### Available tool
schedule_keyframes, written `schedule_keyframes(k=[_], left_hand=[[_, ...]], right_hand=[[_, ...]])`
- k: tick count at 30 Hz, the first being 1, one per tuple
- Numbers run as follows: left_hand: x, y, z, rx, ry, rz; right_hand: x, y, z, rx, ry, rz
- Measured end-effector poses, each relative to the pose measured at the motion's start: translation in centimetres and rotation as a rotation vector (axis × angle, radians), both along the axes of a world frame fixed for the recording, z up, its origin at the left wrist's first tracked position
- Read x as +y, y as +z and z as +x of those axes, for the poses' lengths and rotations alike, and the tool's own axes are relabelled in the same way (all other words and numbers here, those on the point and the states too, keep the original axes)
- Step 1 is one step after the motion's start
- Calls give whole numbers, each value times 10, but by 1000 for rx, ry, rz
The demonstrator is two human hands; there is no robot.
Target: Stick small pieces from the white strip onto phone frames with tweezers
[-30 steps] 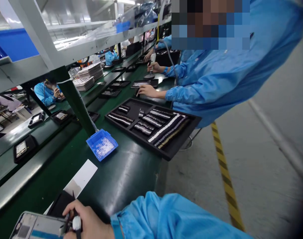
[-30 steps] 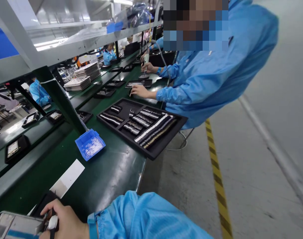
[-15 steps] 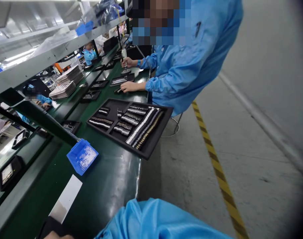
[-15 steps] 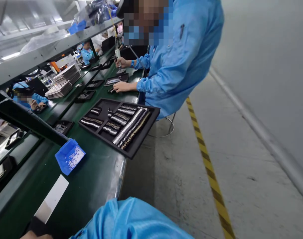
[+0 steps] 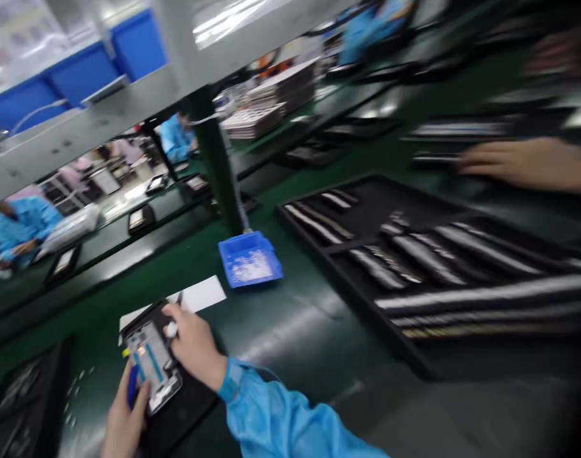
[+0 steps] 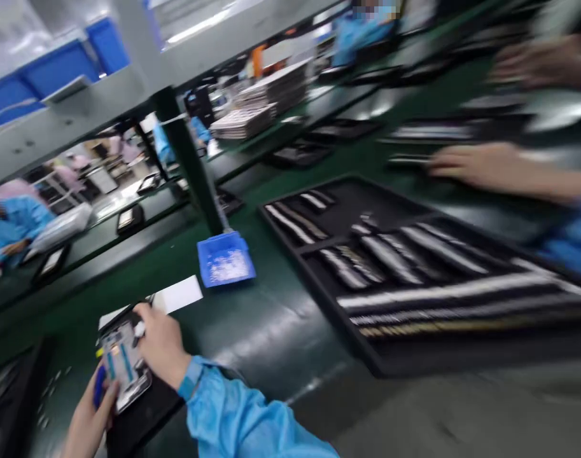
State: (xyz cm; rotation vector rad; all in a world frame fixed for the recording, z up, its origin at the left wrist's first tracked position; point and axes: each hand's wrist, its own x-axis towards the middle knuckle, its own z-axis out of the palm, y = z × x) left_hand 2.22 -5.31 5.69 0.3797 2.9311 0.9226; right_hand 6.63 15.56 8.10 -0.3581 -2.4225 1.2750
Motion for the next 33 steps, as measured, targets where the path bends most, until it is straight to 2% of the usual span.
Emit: schedule_keyframes(k=[4, 6, 8, 10, 12, 14, 16, 18, 21, 23, 25, 27, 29, 31, 33], left_hand=[[-24, 7, 3, 133, 30, -237], [-35, 8, 10, 58, 40, -325], [-40, 3, 25, -66, 8, -317], [-39, -6, 44, -174, -43, -198], [-34, -15, 62, -241, -61, -6], [-31, -20, 74, -308, 3, 208], [-32, -17, 76, -417, 118, 424], [-34, -6, 66, -520, 215, 607], [-29, 23, 23, -560, 257, 778], [-13, 42, -17, -530, 265, 854], [10, 53, -59, -482, 286, 924], [34, 53, -93, -451, 299, 972], [54, 42, -114, -431, 295, 972], [64, 25, -119, -416, 291, 933], [67, 9, -114, -416, 285, 886]], right_hand=[[-1, -7, 1, -160, 76, 152], [-4, -10, 3, -229, 102, 211], [-8, -12, 6, -291, 127, 263], [-9, -13, 7, -348, 128, 318], [-9, -15, 7, -396, 104, 341], [-6, -18, 6, -408, 84, 300], [-2, -23, 5, -337, 81, 205], [4, -28, 4, -138, 56, 87], [15, -34, -1, 218, -81, -24], [22, -40, -5, 301, -158, 40], [26, -48, -11, 278, -143, 207], [26, -59, -15, 249, -77, 358], [22, -69, -18, 246, -23, 425], [18, -77, -20, 244, 12, 457], [16, -82, -20, 233, 45, 501]])
